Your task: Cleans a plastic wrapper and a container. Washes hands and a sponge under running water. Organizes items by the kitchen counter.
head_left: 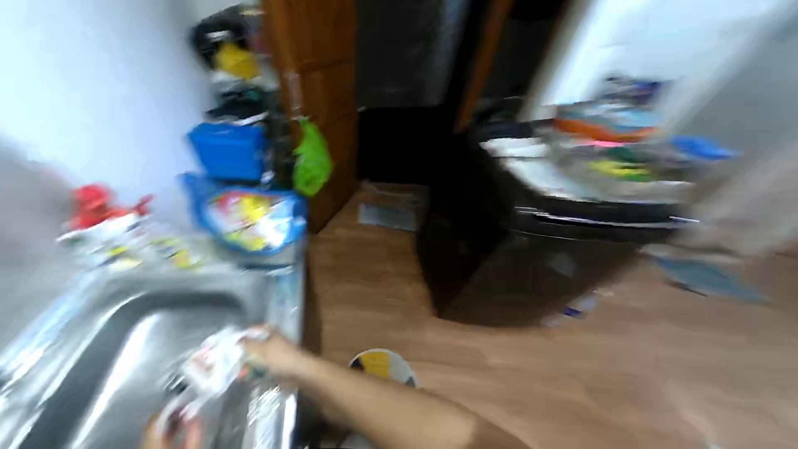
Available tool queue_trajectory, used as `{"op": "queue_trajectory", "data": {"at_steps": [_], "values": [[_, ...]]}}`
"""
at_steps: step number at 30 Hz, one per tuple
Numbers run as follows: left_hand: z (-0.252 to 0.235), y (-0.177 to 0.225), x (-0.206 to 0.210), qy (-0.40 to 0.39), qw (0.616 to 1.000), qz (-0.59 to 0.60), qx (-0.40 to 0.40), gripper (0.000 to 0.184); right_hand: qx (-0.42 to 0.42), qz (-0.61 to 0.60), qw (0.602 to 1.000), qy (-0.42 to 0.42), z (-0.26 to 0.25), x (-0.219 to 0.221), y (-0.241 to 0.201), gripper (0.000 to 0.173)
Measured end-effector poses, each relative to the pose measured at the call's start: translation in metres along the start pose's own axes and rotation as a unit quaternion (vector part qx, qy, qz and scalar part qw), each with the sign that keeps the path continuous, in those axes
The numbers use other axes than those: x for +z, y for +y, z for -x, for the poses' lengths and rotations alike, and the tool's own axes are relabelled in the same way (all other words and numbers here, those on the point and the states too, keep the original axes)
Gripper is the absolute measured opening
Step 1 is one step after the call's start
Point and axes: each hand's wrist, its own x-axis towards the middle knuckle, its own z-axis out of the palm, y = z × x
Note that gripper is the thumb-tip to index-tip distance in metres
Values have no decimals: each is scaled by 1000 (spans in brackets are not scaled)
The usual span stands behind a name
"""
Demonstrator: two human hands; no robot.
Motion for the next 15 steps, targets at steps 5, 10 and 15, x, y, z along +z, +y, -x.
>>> {"op": "queue_trajectory", "data": {"at_steps": [5,10,15], "values": [[-22,22,-1,144,972,157,-95,37,8,57,997,-42,-25,12,17,36],[-27,20,-25,103,991,-64,-52,45,-78,224,969,-73,-28,25,14,23],[-25,22,-37,52,983,-124,-122,53,-158,380,905,-107,-30,34,11,24]]}}
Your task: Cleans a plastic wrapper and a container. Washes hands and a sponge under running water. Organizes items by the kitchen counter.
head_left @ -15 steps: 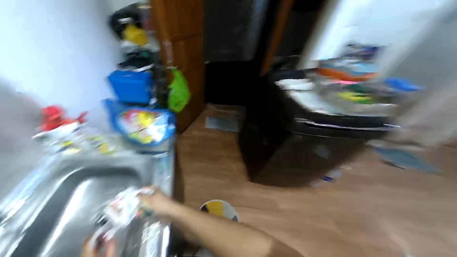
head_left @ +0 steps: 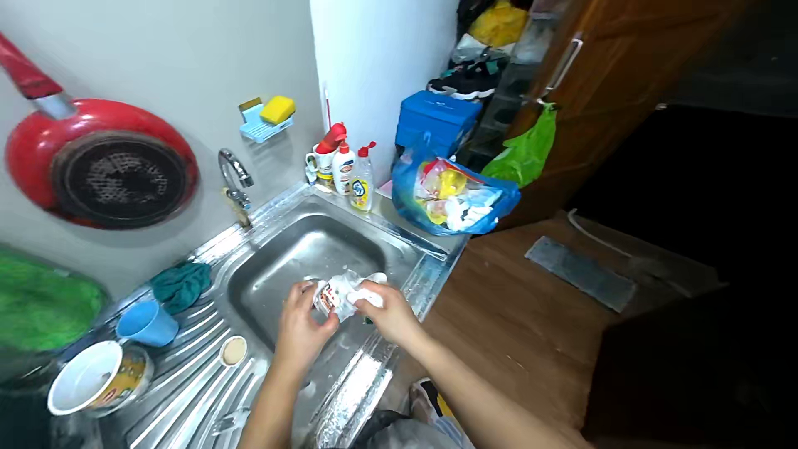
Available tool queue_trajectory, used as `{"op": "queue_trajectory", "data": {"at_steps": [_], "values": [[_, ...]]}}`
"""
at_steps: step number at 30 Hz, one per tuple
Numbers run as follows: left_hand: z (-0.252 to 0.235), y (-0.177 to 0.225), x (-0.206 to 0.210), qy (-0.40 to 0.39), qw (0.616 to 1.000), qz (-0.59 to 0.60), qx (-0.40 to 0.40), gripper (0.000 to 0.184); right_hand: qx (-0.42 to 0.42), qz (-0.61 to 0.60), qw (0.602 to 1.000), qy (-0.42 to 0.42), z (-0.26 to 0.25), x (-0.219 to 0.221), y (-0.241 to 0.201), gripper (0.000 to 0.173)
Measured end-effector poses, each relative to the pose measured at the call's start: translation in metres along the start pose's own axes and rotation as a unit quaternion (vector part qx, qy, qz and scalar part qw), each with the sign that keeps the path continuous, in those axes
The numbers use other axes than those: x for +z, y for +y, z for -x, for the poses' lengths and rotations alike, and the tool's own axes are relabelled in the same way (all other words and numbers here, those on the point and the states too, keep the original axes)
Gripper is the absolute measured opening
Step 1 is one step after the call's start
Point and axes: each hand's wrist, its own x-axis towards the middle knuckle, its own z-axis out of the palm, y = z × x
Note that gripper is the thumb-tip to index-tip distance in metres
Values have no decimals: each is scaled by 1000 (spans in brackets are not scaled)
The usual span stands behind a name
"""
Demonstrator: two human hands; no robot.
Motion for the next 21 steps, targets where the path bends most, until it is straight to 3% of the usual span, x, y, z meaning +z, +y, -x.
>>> {"op": "queue_trajectory", "data": {"at_steps": [7,11,14,16,18,21], "values": [[6,-5,-5,10,998,-64,17,44,-69,79,994,-30,-5,5,7,26],[3,-7,-15,-23,994,77,-81,43,-119,79,990,-17,-2,12,14,25],[1,-11,-27,-105,960,203,-161,64,-245,77,966,18,-1,18,34,21],[2,-16,-31,-144,936,273,-169,74,-299,92,950,18,-1,17,40,18],[6,-18,-29,-108,947,270,-138,70,-282,105,953,1,-2,15,42,19],[14,-23,-15,12,986,164,-34,57,-144,33,987,-65,1,12,32,39]]}}
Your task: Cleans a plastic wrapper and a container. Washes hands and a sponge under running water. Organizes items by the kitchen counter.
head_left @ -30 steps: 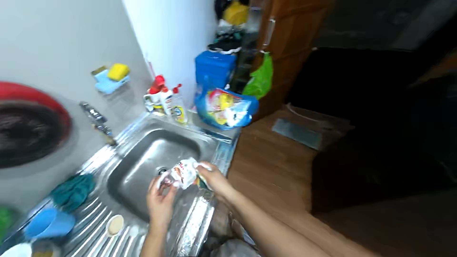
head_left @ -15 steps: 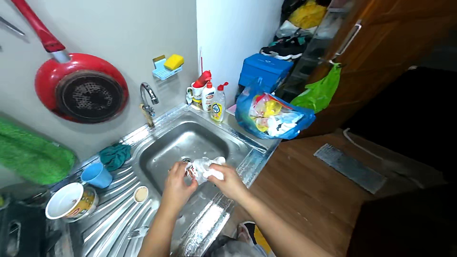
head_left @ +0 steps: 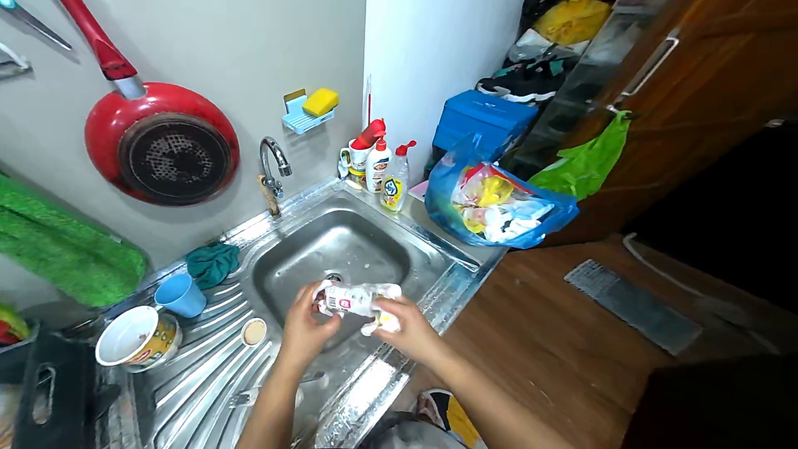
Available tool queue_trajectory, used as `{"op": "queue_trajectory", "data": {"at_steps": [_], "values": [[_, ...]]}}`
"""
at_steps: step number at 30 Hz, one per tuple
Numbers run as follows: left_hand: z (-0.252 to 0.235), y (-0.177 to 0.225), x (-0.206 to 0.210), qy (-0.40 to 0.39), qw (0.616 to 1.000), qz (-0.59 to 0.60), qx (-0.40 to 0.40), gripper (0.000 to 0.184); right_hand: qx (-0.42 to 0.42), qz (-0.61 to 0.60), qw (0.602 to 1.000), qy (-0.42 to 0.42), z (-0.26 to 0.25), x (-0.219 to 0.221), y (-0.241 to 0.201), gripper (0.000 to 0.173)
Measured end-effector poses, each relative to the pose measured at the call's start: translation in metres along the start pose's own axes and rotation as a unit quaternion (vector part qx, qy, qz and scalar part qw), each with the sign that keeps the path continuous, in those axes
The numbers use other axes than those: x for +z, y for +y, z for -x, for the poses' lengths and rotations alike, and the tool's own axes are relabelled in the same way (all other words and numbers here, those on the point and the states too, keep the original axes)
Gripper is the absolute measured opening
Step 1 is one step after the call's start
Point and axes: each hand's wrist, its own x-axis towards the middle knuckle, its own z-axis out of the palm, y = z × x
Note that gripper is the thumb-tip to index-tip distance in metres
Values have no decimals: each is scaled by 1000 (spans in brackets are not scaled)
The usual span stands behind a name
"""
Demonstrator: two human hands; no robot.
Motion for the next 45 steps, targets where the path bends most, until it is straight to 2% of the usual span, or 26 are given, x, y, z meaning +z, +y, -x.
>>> {"op": "queue_trajectory", "data": {"at_steps": [2,3,9,21,24,26,29,31,32,34,37,45], "values": [[5,-3,6,32,998,-17,52,51,60,-65,996,-5,-1,2,-6,38],[7,1,8,31,998,-5,51,51,70,-69,995,-2,-1,5,-6,34],[13,10,16,57,997,-25,37,52,3,19,998,58,12,27,-3,23],[19,3,13,70,992,-76,67,38,7,22,998,62,19,34,2,25],[19,-1,11,76,993,-69,62,34,58,-18,997,44,16,32,-4,29],[20,0,9,69,997,-29,29,34,120,-88,989,24,11,29,-8,29],[19,7,10,69,994,70,-57,42,208,-222,953,13,3,31,-11,30],[19,7,15,88,990,84,-73,50,254,-300,919,2,2,33,-17,33],[20,5,18,95,992,58,-55,49,265,-318,910,-12,2,34,-19,35],[23,-2,20,93,995,-38,3,34,260,-310,914,-25,0,35,-20,37],[25,-5,17,71,982,-158,71,17,254,-203,945,-22,-3,35,-22,37],[26,-12,12,82,963,-212,144,11,241,-106,965,-12,-6,38,-33,39]]}}
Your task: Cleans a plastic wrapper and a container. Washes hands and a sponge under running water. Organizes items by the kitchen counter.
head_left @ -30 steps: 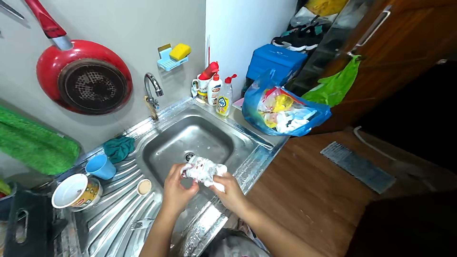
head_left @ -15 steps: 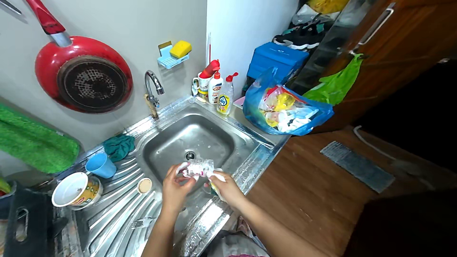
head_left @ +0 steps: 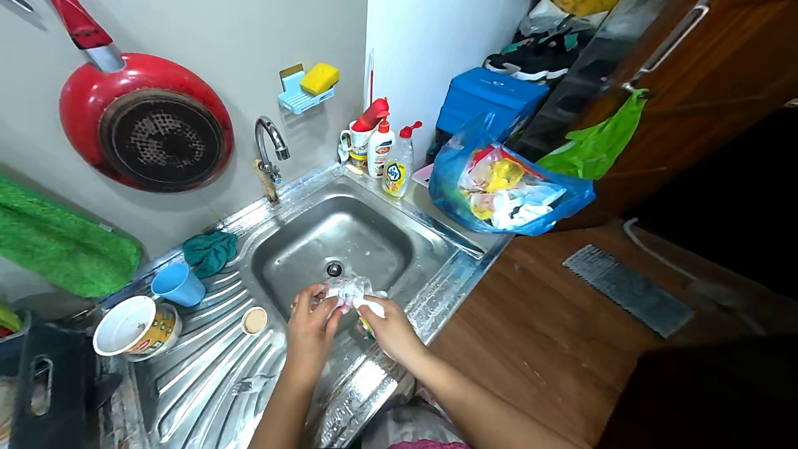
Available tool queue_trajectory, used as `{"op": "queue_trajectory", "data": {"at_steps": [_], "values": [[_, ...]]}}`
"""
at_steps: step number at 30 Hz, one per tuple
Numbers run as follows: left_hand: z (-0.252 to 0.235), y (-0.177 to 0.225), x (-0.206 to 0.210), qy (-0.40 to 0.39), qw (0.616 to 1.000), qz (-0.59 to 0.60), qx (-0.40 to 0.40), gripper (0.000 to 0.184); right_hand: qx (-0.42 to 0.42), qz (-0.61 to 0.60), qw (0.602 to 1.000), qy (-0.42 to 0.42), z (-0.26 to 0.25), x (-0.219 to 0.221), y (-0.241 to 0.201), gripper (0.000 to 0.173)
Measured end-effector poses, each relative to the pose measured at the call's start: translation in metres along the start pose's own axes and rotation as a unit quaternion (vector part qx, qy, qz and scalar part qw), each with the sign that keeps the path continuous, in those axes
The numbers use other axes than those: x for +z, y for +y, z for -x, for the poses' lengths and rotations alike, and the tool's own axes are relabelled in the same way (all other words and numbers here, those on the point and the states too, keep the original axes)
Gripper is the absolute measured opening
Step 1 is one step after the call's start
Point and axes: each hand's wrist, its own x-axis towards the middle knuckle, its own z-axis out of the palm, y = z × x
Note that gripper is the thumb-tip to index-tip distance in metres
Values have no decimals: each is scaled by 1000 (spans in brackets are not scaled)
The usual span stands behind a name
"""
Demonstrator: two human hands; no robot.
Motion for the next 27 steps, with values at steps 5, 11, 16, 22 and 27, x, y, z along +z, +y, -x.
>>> {"op": "queue_trajectory", "data": {"at_steps": [5,11,16,22,27], "values": [[7,0,2,19,999,-23,15,12,-22,17,1000,1,1,-1,-4,37],[9,0,-2,64,998,11,0,23,-28,-39,999,-7,2,3,-2,35],[9,0,-3,77,997,0,22,14,-32,-36,999,-5,6,9,-3,34],[10,6,-13,28,999,-17,-2,20,-102,3,995,2,9,4,5,33],[-2,11,-37,-11,964,193,-185,59,-284,161,945,19,6,-5,27,29]]}}
